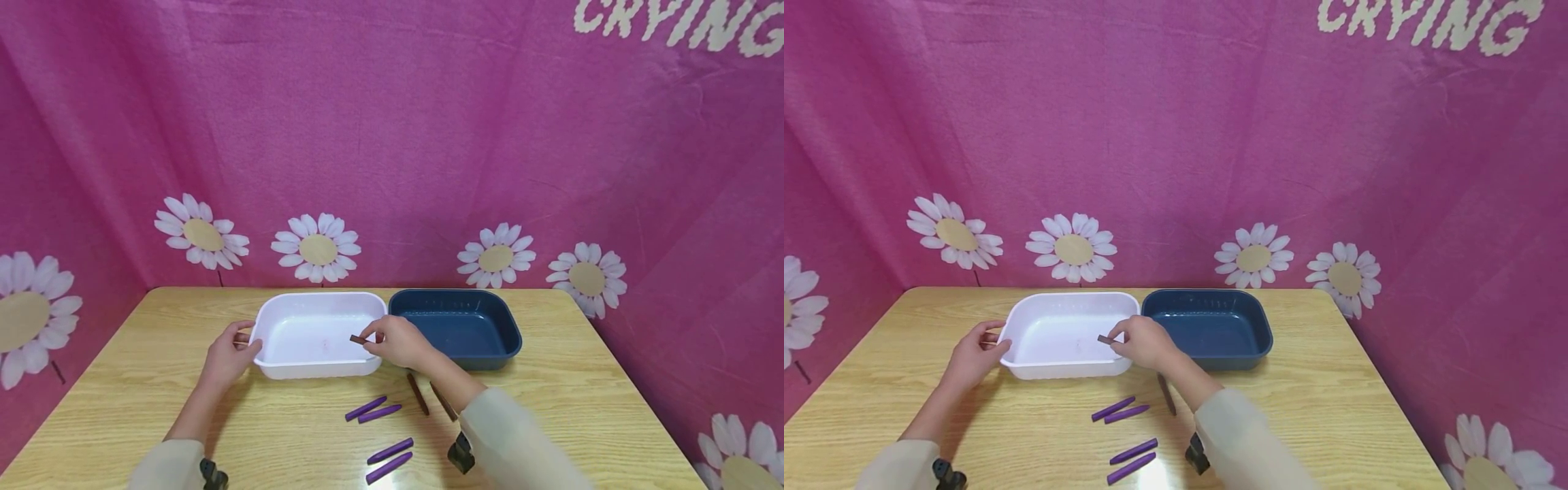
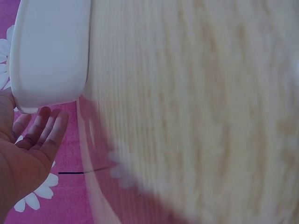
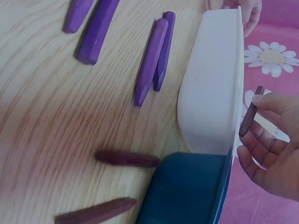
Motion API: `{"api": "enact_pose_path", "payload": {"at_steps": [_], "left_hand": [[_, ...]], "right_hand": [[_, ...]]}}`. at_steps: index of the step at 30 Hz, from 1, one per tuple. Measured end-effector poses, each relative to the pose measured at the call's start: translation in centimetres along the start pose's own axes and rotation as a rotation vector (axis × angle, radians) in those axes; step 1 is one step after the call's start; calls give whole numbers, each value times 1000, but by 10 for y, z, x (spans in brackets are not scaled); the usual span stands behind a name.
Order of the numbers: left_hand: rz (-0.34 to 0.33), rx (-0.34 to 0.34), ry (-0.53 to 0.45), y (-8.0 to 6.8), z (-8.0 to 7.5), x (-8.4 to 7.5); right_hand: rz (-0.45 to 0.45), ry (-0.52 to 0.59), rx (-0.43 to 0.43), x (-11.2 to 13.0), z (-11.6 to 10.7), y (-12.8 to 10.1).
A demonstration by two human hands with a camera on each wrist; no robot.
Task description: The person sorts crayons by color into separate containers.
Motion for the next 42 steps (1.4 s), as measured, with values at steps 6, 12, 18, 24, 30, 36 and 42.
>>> {"api": "enact_pose_path", "payload": {"at_steps": [6, 12, 18, 24, 30, 36, 42], "left_hand": [[-14, -7, -9, 0, 0, 2], [-28, -7, -12, -1, 1, 5], [-33, -8, -29, 0, 1, 4], [-39, -17, -28, 0, 0, 6], [-52, -13, -36, -1, 0, 7], [-59, -24, -62, 0, 1, 7], [-63, -28, -59, -1, 1, 5]], "right_hand": [[28, -2, 35, 6, 14, 8], [14, -4, 63, 11, 28, 14], [48, 13, 101, 8, 40, 16], [40, -9, 110, 9, 47, 20], [76, -19, 128, 7, 53, 24], [104, -21, 131, 5, 56, 26], [95, -17, 106, 5, 56, 25]]}}
Point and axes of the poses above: each hand's wrist, its own y-axis towards the middle knuckle, its own z-axis out of the palm, x = y × z, the point moved 8 cm from there along y, towards the middle knuckle, and after that the axes turned 12 degrees about -x, right-handed, at the moved point
